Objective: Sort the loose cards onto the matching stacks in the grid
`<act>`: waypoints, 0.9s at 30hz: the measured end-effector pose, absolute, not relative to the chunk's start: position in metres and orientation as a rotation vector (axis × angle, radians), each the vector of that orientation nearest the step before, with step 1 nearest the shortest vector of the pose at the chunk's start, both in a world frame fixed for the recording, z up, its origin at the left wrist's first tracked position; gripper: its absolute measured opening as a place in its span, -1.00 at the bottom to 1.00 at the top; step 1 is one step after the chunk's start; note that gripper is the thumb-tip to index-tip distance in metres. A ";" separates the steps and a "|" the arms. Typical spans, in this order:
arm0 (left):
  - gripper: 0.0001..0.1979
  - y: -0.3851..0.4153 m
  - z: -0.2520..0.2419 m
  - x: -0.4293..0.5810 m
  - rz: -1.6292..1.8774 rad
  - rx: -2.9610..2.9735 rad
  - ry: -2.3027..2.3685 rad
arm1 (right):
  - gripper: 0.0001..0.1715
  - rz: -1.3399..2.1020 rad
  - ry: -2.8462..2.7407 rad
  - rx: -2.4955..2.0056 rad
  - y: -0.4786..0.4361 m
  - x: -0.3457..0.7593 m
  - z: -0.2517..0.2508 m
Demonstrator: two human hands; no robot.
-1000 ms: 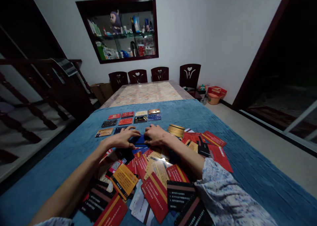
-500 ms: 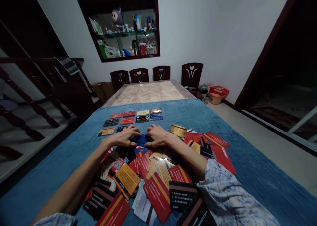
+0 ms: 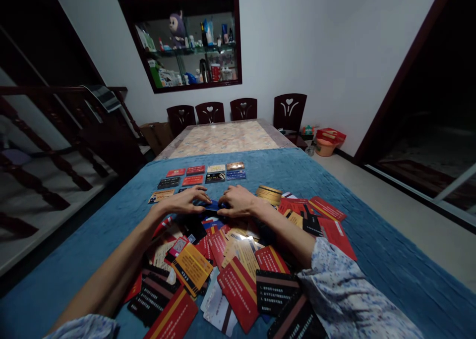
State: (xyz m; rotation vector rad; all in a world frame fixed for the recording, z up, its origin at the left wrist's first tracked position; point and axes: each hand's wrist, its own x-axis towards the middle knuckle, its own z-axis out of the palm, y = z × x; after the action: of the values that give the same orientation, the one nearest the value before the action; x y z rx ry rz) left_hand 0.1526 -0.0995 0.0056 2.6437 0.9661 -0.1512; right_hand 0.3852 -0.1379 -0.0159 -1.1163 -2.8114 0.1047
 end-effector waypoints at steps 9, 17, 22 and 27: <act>-0.73 -0.095 0.003 0.146 0.135 2.580 0.874 | -0.67 0.075 -2.747 -1.012 -0.132 0.391 -0.018; -0.76 -0.087 -0.013 0.152 0.459 2.585 0.951 | -0.72 -0.129 -2.583 -1.154 -0.127 0.389 -0.028; -0.72 -0.090 -0.024 0.160 0.593 2.600 1.046 | -0.71 -0.124 -2.466 -1.288 -0.123 0.387 -0.038; -0.71 -0.093 -0.024 0.162 0.627 2.631 1.081 | -0.69 -0.125 -2.461 -1.333 -0.126 0.386 -0.038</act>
State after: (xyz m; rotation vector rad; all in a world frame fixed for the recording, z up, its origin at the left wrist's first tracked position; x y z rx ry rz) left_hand 0.1618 -0.0930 -0.0240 2.6313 1.0811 0.6270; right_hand 0.3855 -0.1257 -0.0377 -1.3335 -2.4614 -0.1253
